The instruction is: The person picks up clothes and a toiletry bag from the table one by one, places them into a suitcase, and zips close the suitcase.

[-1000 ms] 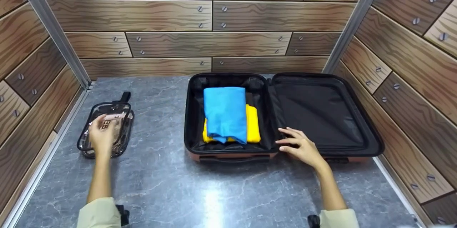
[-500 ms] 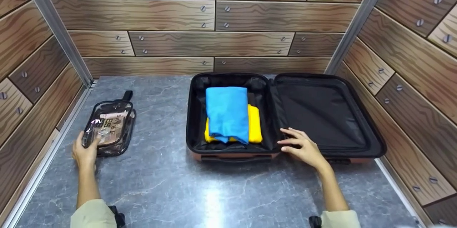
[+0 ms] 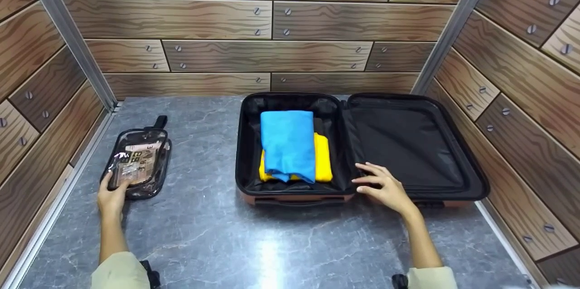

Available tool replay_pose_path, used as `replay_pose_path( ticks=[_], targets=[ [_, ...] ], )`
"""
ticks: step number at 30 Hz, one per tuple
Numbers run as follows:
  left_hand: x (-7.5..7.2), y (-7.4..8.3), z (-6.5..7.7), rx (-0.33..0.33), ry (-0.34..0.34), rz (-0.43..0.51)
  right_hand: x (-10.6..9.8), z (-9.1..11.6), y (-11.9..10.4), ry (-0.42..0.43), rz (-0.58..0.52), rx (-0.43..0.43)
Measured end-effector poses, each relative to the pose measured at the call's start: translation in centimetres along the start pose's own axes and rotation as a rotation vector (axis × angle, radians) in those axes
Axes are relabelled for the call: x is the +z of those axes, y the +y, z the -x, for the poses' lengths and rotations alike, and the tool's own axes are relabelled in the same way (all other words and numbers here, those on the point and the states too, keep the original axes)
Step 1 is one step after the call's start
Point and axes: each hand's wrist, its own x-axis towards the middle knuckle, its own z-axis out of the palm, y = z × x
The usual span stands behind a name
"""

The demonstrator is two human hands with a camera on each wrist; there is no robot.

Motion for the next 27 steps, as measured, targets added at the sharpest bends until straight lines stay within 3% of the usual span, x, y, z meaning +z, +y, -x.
replay_pose_path(
  ticks=[4, 7, 16, 27],
  targets=[
    [0.2, 0.1, 0.0, -0.016, 0.046, -0.076, 0.0, 0.0, 0.0, 0.008, 0.005, -0.01],
    [0.3, 0.3, -0.1, -0.031, 0.033, -0.111, 0.0, 0.0, 0.1, 0.011, 0.006, -0.013],
    [0.5, 0.5, 0.0, 0.017, -0.14, 0.032, 0.0, 0.0, 0.1, 0.007, -0.004, -0.021],
    [1.2, -0.1, 0.6, -0.026, -0.266, 0.078, 0.0, 0.1, 0.2, 0.005, -0.001, -0.014]
  ],
)
